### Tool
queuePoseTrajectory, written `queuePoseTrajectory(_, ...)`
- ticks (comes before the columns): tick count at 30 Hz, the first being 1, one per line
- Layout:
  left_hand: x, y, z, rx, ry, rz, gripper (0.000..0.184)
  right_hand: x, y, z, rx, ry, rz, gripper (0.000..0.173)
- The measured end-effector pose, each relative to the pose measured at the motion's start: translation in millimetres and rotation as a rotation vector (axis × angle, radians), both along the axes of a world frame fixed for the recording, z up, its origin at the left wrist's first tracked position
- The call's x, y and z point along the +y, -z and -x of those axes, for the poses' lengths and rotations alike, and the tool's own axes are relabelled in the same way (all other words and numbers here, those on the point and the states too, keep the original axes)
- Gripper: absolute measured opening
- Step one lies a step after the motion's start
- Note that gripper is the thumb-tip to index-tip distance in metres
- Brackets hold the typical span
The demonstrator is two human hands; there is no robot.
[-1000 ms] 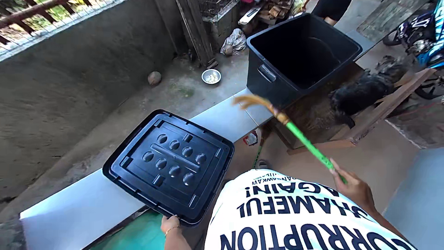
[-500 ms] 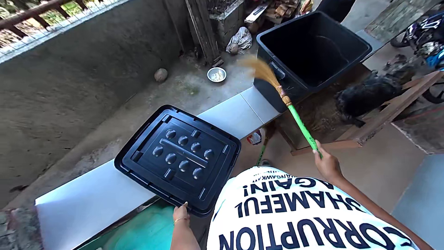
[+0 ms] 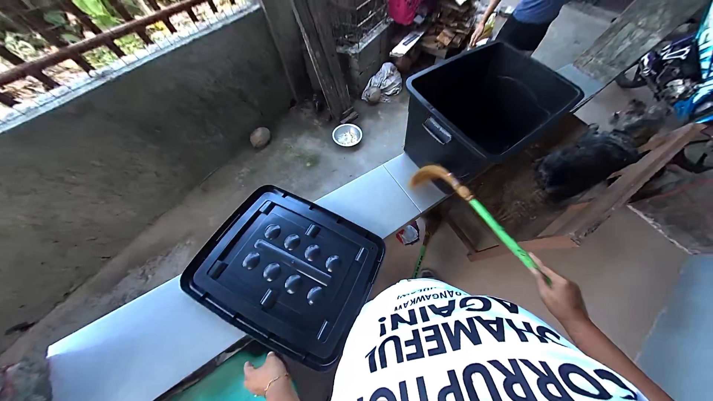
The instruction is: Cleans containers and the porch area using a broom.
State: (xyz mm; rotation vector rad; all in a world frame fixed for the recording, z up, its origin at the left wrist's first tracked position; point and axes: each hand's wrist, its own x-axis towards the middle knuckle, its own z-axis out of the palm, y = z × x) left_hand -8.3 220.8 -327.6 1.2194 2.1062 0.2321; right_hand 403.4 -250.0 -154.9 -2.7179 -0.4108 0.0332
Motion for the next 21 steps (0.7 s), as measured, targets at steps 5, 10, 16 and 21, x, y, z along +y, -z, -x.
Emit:
queuePoseTrajectory(5, 32.2, -13.0, -34.3, 0.084, 0.08, -0.192, 0.061, -99.2, -11.1, 49.4, -0.101, 0.22, -0.11, 0.041)
queuePoseTrajectory(10, 61.6, -45.8, -125.0, -0.051, 0.32, -0.387, 0.061, -80.1, -6.6, 45.8, 0.067, 0.857, -0.442, 0.047)
queuePoseTrajectory(16, 43.8, -106.7, -269.7, -0.366, 0.757, -0.458, 0.06, -52.9, -0.4, 68.1, 0.23, 0.178, -0.293, 0.038)
queuePoseTrajectory(21, -16.8, -158.2, -383.6, -0.583, 1.217, -0.568, 0.053, -62.1, -3.2, 66.7, 0.201, -0.129, 0.0, 0.033)
